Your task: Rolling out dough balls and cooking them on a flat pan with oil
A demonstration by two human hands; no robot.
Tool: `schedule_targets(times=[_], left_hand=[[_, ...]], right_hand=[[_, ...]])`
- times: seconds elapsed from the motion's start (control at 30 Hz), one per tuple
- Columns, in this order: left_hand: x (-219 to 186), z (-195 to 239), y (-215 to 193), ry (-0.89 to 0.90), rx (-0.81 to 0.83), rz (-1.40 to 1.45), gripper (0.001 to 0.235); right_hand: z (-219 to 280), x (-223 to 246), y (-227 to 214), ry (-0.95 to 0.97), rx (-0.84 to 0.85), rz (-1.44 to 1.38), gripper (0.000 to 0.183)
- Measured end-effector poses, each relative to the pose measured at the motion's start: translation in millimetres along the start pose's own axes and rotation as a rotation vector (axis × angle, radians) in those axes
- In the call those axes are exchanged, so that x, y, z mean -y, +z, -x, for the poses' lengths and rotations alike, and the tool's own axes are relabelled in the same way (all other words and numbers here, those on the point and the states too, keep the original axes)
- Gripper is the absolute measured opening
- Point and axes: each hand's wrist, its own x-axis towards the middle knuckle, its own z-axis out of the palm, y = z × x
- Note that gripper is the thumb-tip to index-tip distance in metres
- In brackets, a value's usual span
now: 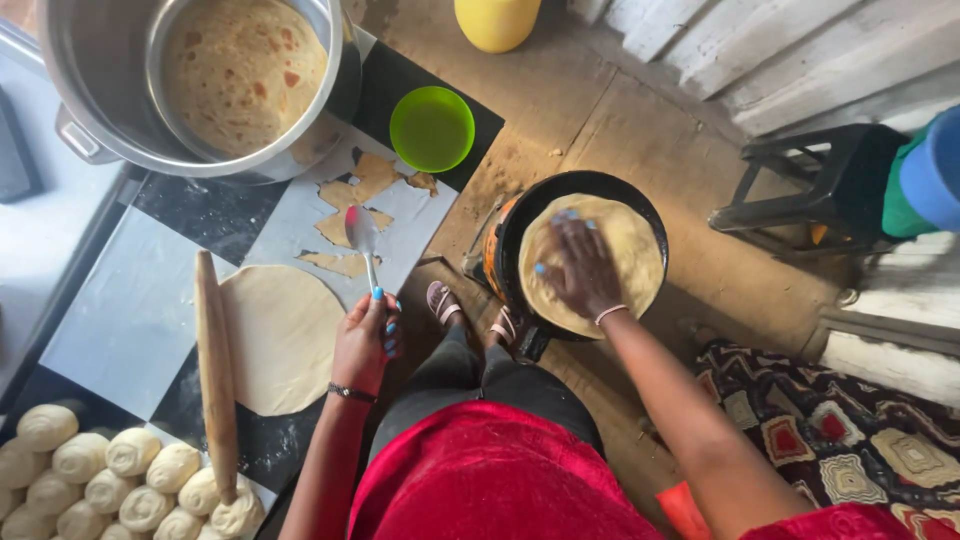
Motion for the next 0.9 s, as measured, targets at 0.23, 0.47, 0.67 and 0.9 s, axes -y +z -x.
schedule_targets(times=[0.23, 0.47, 0.67, 0.9], left_hand=[[6, 1, 0, -0.005, -0.005, -0.009, 0.033], [14, 4, 38, -0.023, 0.054, -0.072, 0.03], [54, -33, 139, 0.11, 0.107, -0.29, 0.022], [149, -70, 233, 0.383, 0.423, -0.951, 0.069]], right_hand=[[6, 0, 37, -0.057, 0.05, -0.014, 0.093], [-3, 21, 30, 0.132, -0.039, 0.009, 0.094], [28, 84, -2, 0.599, -0.209, -0.706, 0.053], [123, 22, 49, 1.22, -0.287, -1.267, 0.04]])
